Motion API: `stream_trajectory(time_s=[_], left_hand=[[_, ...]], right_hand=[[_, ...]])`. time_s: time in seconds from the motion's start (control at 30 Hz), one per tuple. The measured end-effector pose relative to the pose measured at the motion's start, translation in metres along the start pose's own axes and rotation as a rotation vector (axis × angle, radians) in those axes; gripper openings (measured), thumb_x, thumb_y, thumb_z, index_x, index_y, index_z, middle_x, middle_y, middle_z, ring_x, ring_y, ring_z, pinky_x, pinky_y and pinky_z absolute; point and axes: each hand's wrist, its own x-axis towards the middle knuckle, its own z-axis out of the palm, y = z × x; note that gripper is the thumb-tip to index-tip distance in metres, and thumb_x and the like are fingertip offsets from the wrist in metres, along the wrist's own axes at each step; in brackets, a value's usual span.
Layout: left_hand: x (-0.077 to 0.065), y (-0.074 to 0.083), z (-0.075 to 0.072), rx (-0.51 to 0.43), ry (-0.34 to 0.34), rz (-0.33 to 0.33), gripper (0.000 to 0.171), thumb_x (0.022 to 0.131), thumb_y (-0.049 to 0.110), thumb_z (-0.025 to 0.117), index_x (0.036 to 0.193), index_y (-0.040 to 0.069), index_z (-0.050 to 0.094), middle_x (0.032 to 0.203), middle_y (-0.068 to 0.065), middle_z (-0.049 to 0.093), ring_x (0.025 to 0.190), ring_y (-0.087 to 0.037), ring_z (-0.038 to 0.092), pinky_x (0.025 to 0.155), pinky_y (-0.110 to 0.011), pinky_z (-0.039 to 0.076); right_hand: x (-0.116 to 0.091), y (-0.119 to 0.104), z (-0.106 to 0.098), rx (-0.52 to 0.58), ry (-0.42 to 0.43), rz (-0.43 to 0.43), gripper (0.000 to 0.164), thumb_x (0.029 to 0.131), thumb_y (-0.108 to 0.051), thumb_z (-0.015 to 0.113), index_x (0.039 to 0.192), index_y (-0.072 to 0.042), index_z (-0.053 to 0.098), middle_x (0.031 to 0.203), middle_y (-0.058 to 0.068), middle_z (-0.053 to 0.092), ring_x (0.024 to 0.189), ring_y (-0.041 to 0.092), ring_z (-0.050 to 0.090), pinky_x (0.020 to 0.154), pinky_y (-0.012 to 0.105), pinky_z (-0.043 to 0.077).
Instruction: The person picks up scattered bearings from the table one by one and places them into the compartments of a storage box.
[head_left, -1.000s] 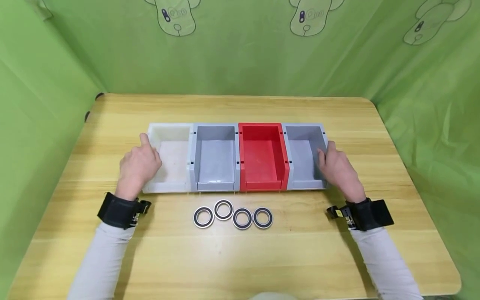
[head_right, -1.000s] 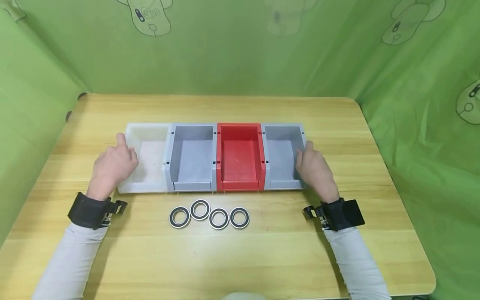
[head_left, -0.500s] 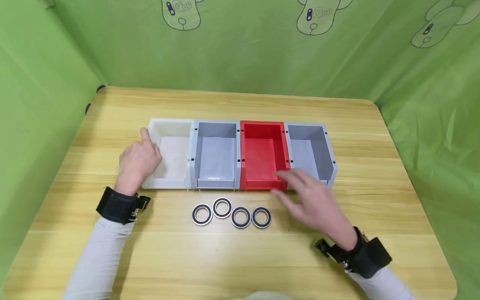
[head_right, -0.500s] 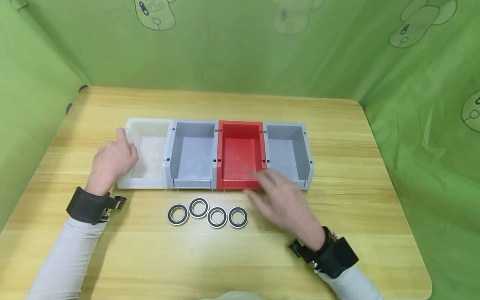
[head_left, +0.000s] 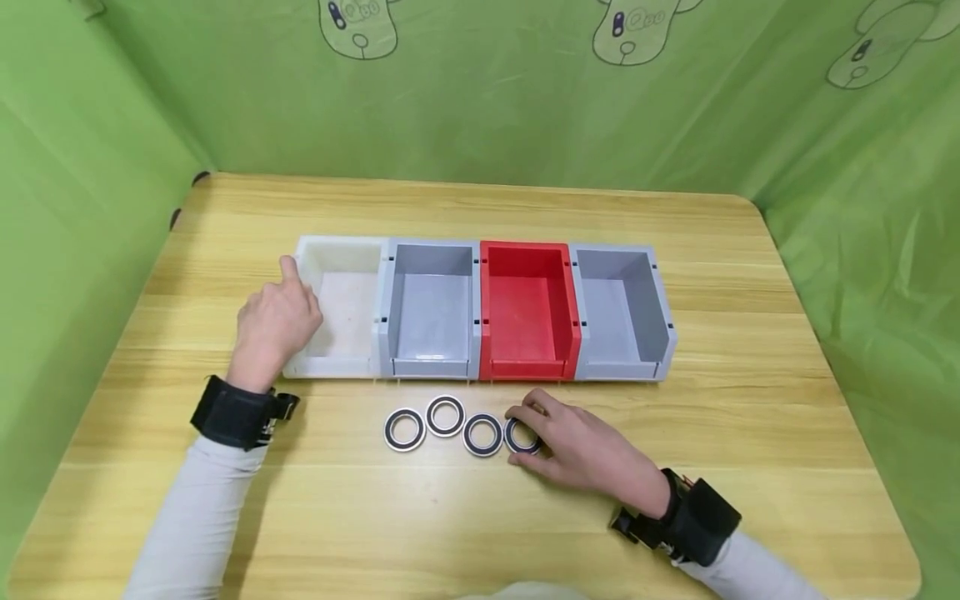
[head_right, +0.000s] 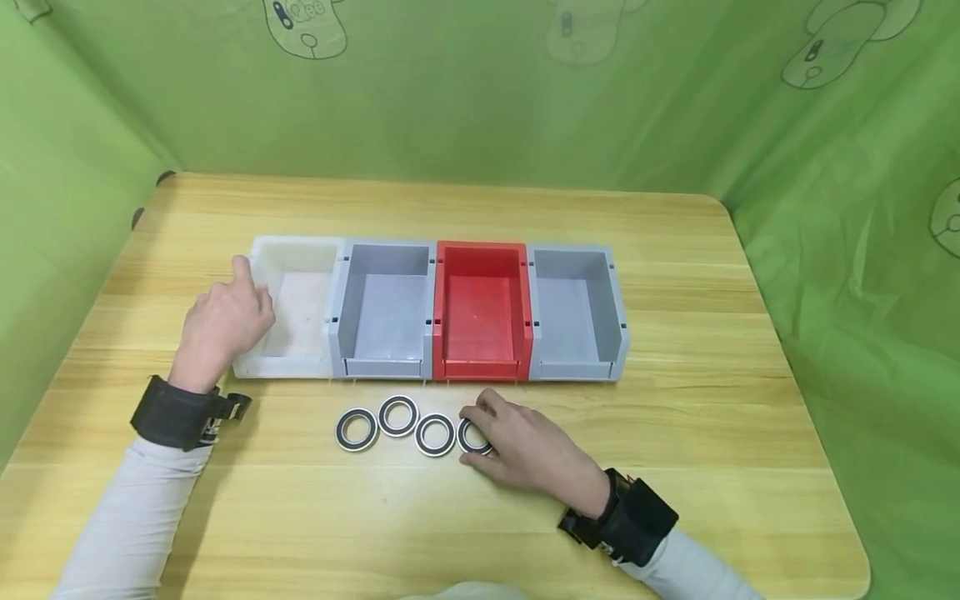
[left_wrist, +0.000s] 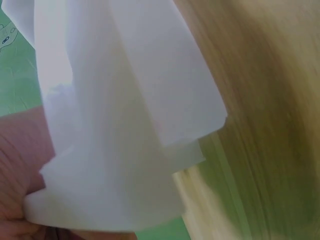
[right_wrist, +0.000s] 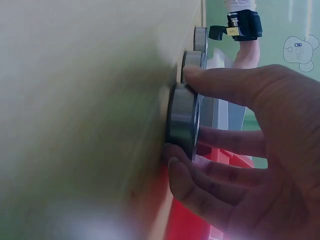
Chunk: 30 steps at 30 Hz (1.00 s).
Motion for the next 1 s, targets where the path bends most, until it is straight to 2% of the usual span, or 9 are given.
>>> stream_trajectory(time_s=[0.67,1.0], left_hand=[[0.0,0.001,0.001,0.003,0.024,0.015,0.045,0.104,0.021,0.031,0.134,-0.012,0.028,0.061,-0.016,0.048,0.048,-0.029,0.048,0.04,-0.035,0.036],[-0.001,0.0,0.001,-0.004,0.013,0.003,0.039,0.105,0.021,0.031,0.129,-0.01,0.031,0.061,-0.015,0.047,0.048,-0.028,0.047,0.041,-0.034,0.035]], right_hand=[[-0.004,-0.002,-0.001,-0.006,0.023,-0.002,0.049,0.088,-0.04,0.078,0.126,-0.012,0.068,0.109,0.002,0.062,0.073,0.003,0.052,0.064,0.017,0.048],[-0.011,0.001,-0.021,-0.014,0.084,-0.02,0.045,0.085,-0.034,0.08,0.123,-0.012,0.069,0.112,0.004,0.064,0.082,0.008,0.06,0.074,0.023,0.058]])
